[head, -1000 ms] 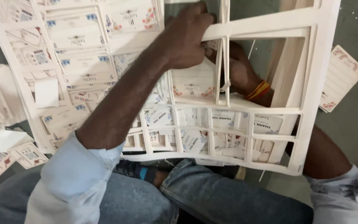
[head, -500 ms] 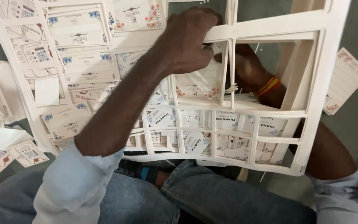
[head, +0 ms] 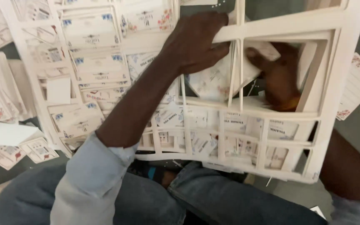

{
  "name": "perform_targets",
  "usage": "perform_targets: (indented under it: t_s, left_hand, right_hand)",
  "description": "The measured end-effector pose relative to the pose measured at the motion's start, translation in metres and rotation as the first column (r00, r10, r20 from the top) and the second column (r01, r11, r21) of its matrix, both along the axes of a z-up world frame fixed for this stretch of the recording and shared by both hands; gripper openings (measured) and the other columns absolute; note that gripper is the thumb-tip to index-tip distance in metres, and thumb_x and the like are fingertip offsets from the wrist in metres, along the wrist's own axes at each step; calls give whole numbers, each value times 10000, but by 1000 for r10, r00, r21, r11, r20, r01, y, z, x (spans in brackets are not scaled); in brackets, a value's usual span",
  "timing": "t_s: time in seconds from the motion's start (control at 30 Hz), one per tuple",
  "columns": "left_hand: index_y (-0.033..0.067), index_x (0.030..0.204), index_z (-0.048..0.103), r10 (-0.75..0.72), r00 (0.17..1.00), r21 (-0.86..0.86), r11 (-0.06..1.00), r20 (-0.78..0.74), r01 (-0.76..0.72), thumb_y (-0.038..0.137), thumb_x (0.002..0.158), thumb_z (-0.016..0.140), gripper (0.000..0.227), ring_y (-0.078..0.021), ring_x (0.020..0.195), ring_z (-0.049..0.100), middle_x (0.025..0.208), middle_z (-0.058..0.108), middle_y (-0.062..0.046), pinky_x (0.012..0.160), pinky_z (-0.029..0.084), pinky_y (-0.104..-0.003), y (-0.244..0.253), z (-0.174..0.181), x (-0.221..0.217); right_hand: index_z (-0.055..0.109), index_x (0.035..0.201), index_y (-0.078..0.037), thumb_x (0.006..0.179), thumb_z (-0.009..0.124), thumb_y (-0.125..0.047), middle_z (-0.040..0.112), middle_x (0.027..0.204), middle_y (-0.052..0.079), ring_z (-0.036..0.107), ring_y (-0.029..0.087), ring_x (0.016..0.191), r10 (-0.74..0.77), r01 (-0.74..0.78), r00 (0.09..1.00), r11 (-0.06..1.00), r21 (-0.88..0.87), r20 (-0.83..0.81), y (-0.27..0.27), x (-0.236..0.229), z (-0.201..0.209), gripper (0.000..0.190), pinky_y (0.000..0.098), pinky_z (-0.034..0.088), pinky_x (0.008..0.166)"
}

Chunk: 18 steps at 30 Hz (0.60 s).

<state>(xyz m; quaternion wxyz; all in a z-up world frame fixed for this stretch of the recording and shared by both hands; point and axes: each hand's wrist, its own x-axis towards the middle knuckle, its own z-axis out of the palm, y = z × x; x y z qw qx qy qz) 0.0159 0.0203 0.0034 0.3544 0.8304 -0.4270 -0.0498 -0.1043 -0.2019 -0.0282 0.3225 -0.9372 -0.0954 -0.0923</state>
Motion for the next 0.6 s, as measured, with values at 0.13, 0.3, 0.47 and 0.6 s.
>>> perform_targets:
  t_s: [0.13,0.3,0.47,0.6]
  left_hand:
    - [31,1183,627,72,993,-61,996,97,-66,359,864,784,484,-391,1035,632,1094,639,-184,834,500,-538,3,1,-17]
    - [56,1199,656,112,991,53,992,67,-116,293,872,798,428,-390,1138,584,1168,615,-167,843,480,-589,-5,9,-15]
    - [47,1048,679,177,970,167,964,167,-205,267,724,794,408,-343,1052,628,1070,632,-163,742,488,-583,-22,-13,-6]
    - [36,1065,677,206,976,256,942,67,-216,278,809,786,368,-343,962,645,1033,656,-144,747,490,-590,-22,7,-13]
  right_hand:
    - [685,1267,-7,931,769,-195,739,1190,130,703,299,1060,-117,500,821,619,606,-559,-5,4,-1,394,452,554,960]
    - [673,1256,9,958,873,-197,714,1194,194,632,377,1103,-456,468,870,883,23,-186,-30,-2,-37,414,498,455,988]
    - [655,1348,21,902,653,-102,726,1269,164,674,275,1156,86,459,764,624,632,-640,-30,-9,-16,463,436,522,1035]
    - [610,1321,-3,873,628,-94,726,1211,142,684,282,1112,270,536,477,665,520,-836,-19,-16,72,458,422,543,989]
